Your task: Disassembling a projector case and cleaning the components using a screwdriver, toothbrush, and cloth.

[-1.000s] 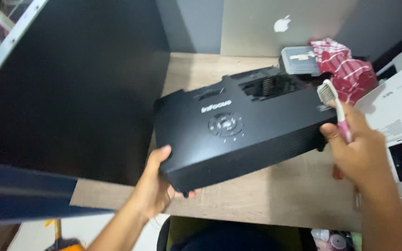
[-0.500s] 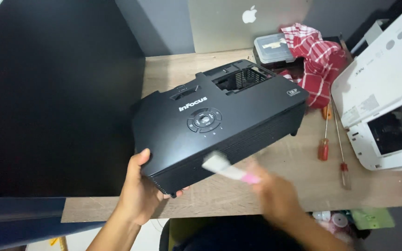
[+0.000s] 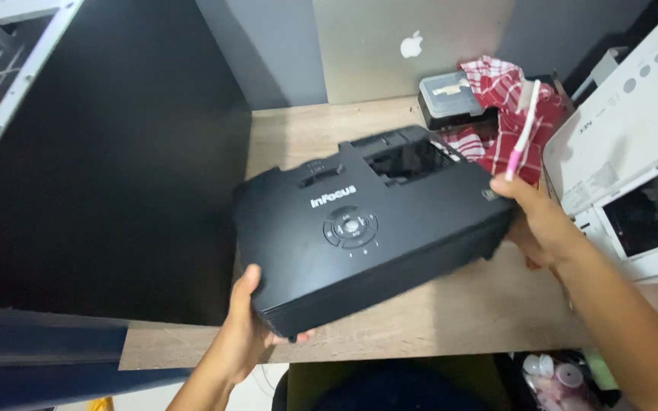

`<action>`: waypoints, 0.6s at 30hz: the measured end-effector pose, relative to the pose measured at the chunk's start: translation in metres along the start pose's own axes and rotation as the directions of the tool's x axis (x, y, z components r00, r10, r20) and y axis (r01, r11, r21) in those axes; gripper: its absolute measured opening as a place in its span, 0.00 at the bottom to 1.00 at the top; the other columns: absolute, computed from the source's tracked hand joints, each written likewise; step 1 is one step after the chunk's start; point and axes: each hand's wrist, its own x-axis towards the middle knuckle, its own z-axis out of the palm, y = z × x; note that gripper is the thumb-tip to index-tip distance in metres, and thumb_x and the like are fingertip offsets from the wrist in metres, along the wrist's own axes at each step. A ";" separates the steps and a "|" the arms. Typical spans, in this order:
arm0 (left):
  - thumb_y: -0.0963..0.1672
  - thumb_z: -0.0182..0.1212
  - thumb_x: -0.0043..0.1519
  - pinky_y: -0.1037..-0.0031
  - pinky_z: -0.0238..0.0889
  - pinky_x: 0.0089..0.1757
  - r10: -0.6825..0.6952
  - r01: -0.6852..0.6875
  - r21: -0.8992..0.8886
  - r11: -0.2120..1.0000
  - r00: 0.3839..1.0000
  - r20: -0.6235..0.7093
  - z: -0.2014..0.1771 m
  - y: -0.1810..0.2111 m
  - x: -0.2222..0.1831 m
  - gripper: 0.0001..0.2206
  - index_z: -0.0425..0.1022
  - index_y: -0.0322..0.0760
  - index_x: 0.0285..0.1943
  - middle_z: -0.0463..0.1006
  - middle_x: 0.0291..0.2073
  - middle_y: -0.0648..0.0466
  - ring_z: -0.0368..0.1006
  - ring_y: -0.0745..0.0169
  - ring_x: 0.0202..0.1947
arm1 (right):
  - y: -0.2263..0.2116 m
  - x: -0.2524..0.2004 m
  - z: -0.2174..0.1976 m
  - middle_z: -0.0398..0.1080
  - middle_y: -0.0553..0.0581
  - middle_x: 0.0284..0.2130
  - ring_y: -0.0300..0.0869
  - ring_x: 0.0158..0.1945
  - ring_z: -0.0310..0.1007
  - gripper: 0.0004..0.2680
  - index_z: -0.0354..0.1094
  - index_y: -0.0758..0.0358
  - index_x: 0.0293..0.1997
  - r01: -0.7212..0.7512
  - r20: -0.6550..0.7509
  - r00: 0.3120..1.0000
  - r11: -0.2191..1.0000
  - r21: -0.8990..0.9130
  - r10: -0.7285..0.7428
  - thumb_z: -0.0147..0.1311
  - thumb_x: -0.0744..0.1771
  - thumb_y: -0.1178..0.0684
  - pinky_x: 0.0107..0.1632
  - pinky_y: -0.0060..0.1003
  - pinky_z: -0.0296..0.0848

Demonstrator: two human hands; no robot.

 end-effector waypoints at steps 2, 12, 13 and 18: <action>0.68 0.30 0.44 0.56 0.75 0.32 -0.093 0.095 0.135 0.986 0.995 -0.019 0.000 0.009 -0.014 0.52 0.64 0.41 0.74 0.81 0.51 0.35 0.74 0.42 0.26 | 0.013 -0.001 -0.019 0.72 0.52 0.38 0.43 0.41 0.71 0.07 0.65 0.53 0.45 -0.055 0.074 0.996 0.998 0.044 0.052 0.54 0.68 0.46 0.44 0.35 0.67; 0.42 0.73 0.54 0.78 0.68 0.51 0.481 -0.531 0.667 0.522 0.829 0.284 -0.051 -0.019 0.012 0.26 0.74 0.41 0.64 0.87 0.50 0.57 0.80 0.70 0.50 | -0.005 -0.025 -0.039 0.70 0.50 0.39 0.43 0.39 0.69 0.12 0.67 0.51 0.50 -0.128 -0.053 0.991 0.987 -0.095 0.124 0.49 0.69 0.39 0.40 0.43 0.66; 0.43 0.75 0.48 0.77 0.65 0.40 0.665 -0.578 0.752 0.318 0.701 0.257 -0.060 -0.031 0.025 0.22 0.79 0.42 0.53 0.80 0.34 0.60 0.74 0.71 0.35 | -0.006 -0.026 -0.037 0.66 0.46 0.40 0.40 0.40 0.65 0.10 0.64 0.44 0.53 -0.133 -0.097 0.988 0.986 -0.097 0.123 0.49 0.68 0.41 0.40 0.40 0.63; 0.55 0.81 0.36 0.59 0.59 0.61 0.883 -0.613 0.790 0.011 0.377 0.280 -0.066 -0.049 0.058 0.41 0.71 0.43 0.61 0.71 0.58 0.47 0.69 0.47 0.59 | 0.000 -0.024 -0.049 0.65 0.57 0.27 0.53 0.26 0.66 0.12 0.67 0.60 0.43 -0.131 -0.092 0.989 0.979 -0.156 0.118 0.49 0.69 0.40 0.19 0.60 0.67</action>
